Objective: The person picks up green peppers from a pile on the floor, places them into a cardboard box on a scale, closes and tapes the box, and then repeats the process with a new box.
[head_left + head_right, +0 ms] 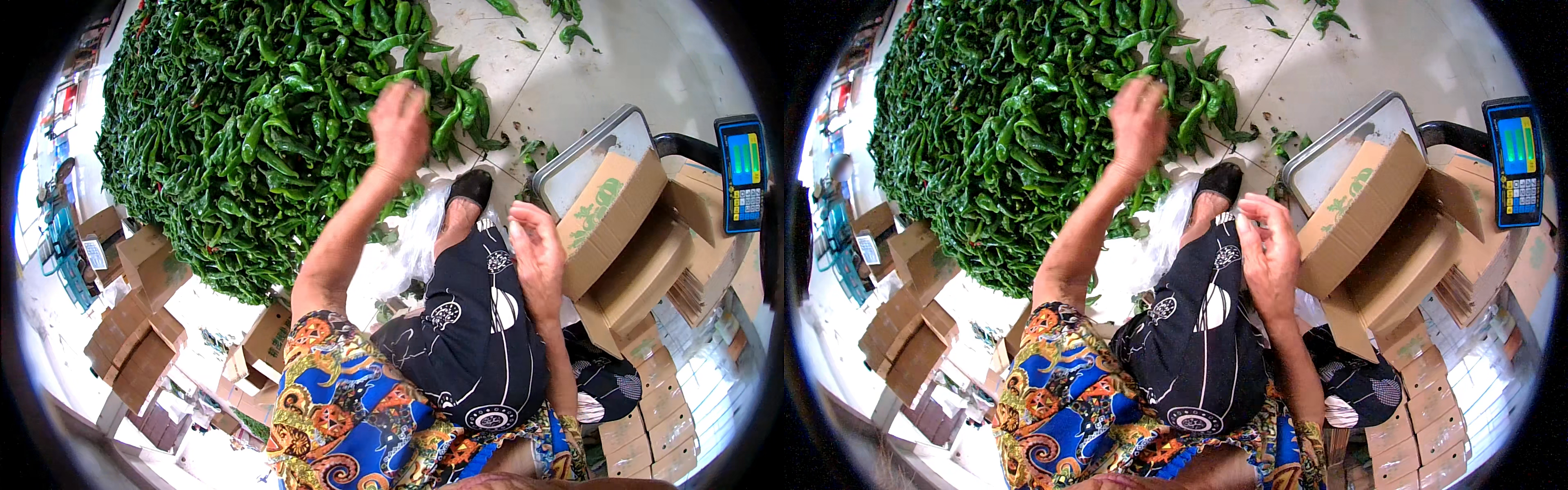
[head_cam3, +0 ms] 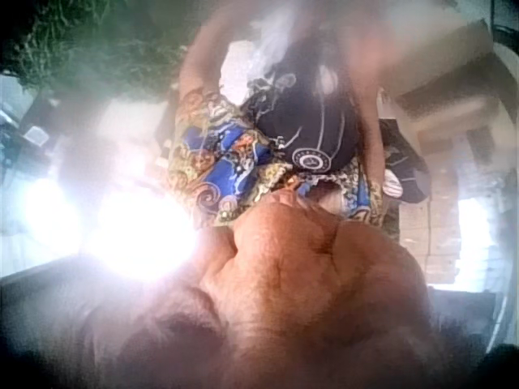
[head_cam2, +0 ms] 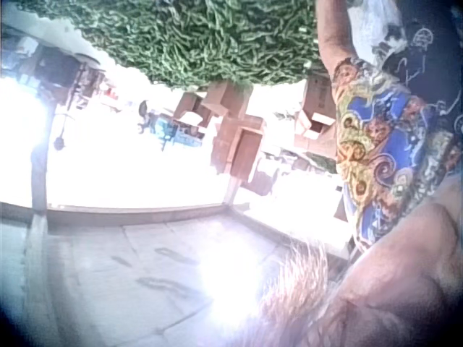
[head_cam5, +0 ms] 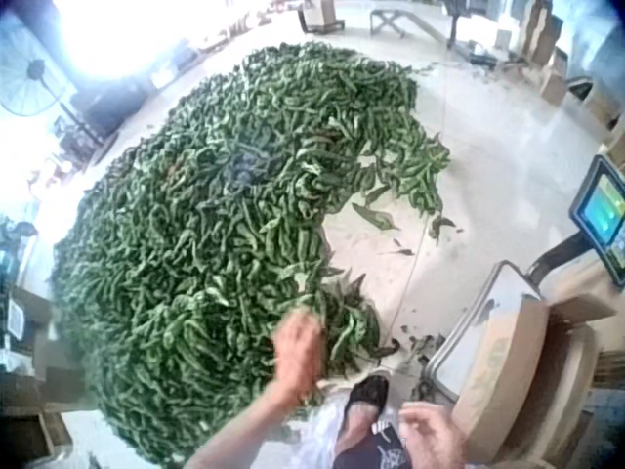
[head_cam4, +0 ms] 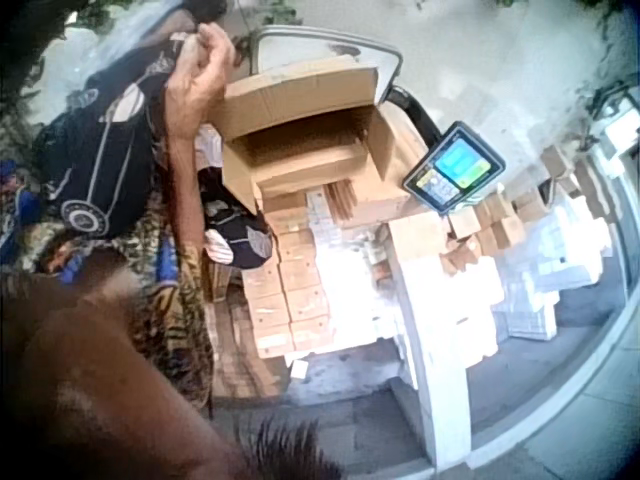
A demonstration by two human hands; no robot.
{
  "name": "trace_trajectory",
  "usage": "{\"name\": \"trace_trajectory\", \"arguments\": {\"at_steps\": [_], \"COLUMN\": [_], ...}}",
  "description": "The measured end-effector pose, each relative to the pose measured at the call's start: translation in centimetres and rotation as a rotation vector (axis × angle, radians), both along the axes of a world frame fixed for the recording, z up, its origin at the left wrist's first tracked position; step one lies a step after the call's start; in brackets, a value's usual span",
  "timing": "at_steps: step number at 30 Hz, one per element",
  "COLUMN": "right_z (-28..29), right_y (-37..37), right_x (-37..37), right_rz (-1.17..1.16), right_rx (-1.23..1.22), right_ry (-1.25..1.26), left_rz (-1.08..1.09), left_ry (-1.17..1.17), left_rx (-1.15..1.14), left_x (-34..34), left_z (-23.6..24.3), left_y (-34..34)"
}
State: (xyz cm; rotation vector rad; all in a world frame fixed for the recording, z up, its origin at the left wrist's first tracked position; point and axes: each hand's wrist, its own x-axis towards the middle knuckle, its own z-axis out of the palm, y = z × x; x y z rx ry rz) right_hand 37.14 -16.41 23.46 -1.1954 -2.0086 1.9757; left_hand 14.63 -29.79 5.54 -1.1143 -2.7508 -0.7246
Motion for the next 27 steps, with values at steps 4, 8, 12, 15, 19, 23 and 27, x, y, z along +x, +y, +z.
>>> {"name": "trace_trajectory", "arguments": {"at_steps": [4, 8, 12, 15, 19, 23, 27], "right_z": [-6.8, -12.0, -14.6, -15.6, -17.2, -18.4, -18.3], "right_y": [-1.5, -2.5, -2.4, -1.5, -0.5, -0.3, -0.6], "right_x": [0.9, 2.5, 3.8, 4.5, 4.8, 5.5, 6.8], "right_rz": [0.073, 0.146, 0.127, 0.116, 0.108, 0.157, 0.176], "right_rx": [-0.049, -0.027, -0.062, 0.161, 0.369, 0.410, 0.667], "right_ry": [-0.069, -0.146, -0.218, -0.190, -0.212, -0.317, -0.251], "left_rz": [0.320, 0.288, 0.215, 0.212, -0.029, 0.062, -0.324], "left_ry": [0.190, 0.166, 0.183, 0.155, 0.138, -0.348, -0.660], "left_rx": [-0.348, -0.691, -0.645, -0.343, 0.047, 0.151, 0.059], "left_x": [-10.4, -15.1, -15.6, -12.9, -5.2, 1.2, 5.3], "left_z": [1.2, -0.7, -0.6, 1.4, 3.6, 3.3, 1.7], "left_y": [-4.1, -5.6, -5.9, -5.5, -3.4, 0.8, 5.6]}}
